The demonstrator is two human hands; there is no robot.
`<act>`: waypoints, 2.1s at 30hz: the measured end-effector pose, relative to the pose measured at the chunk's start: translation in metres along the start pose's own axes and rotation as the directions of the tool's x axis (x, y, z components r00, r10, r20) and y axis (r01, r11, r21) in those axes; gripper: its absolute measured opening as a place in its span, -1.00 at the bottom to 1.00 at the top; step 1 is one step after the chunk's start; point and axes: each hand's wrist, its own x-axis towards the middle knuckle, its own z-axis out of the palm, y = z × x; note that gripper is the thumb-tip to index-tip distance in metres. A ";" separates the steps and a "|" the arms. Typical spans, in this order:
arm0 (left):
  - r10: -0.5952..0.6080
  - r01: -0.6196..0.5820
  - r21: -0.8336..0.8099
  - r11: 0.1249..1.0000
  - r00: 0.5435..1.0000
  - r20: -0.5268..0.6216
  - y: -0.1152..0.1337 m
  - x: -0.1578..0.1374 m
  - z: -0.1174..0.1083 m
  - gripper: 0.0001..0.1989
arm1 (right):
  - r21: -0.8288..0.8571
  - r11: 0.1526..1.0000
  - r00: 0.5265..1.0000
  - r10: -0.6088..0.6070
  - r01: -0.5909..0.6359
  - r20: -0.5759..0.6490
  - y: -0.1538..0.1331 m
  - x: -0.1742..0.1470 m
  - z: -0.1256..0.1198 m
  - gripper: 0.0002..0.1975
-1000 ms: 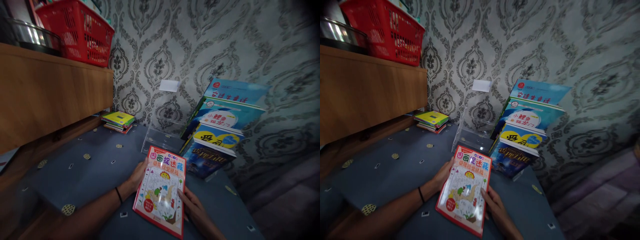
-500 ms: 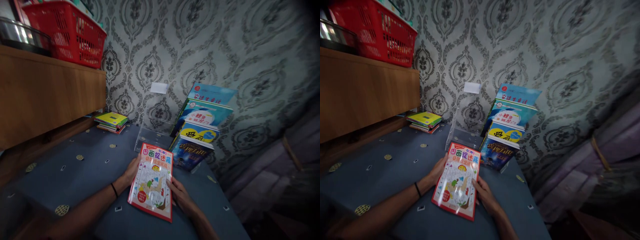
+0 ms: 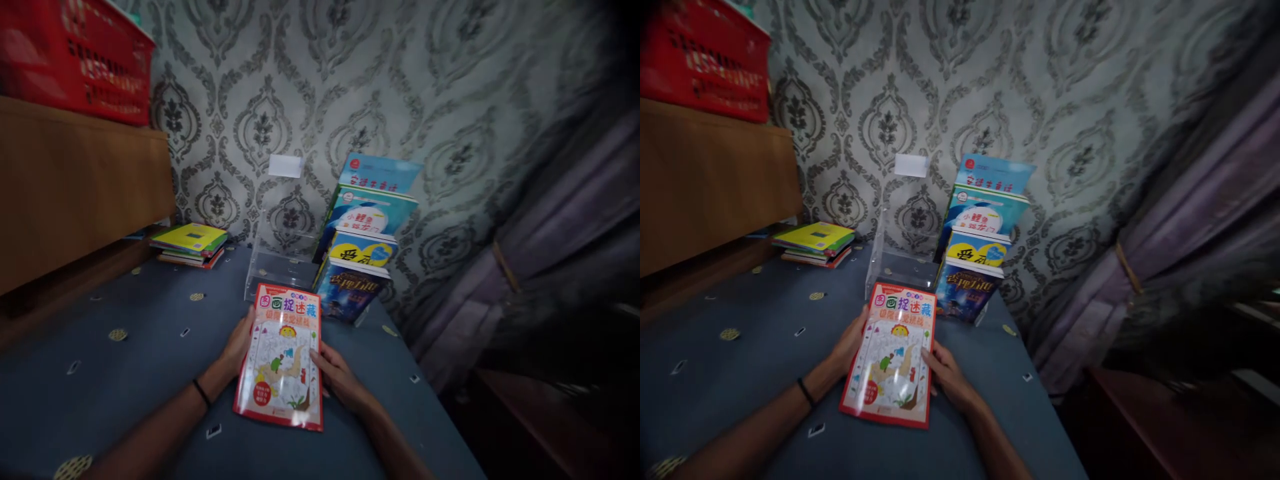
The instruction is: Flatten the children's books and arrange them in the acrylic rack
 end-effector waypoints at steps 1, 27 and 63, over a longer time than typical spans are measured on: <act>-0.015 0.015 0.003 1.000 1.000 -0.010 0.001 -0.001 0.001 -0.36 | 0.010 1.000 1.000 -0.003 0.002 0.006 0.001 0.000 -0.001 -0.33; -0.195 0.203 0.025 0.979 0.963 -0.185 0.001 0.001 -0.015 -0.38 | 0.147 0.987 0.997 -0.064 0.058 0.042 0.003 0.000 -0.008 -0.42; 0.442 -0.474 0.754 0.455 0.855 0.270 0.255 0.014 0.127 -0.61 | -0.263 0.878 0.912 -0.355 0.400 0.203 -0.272 0.060 0.002 -0.76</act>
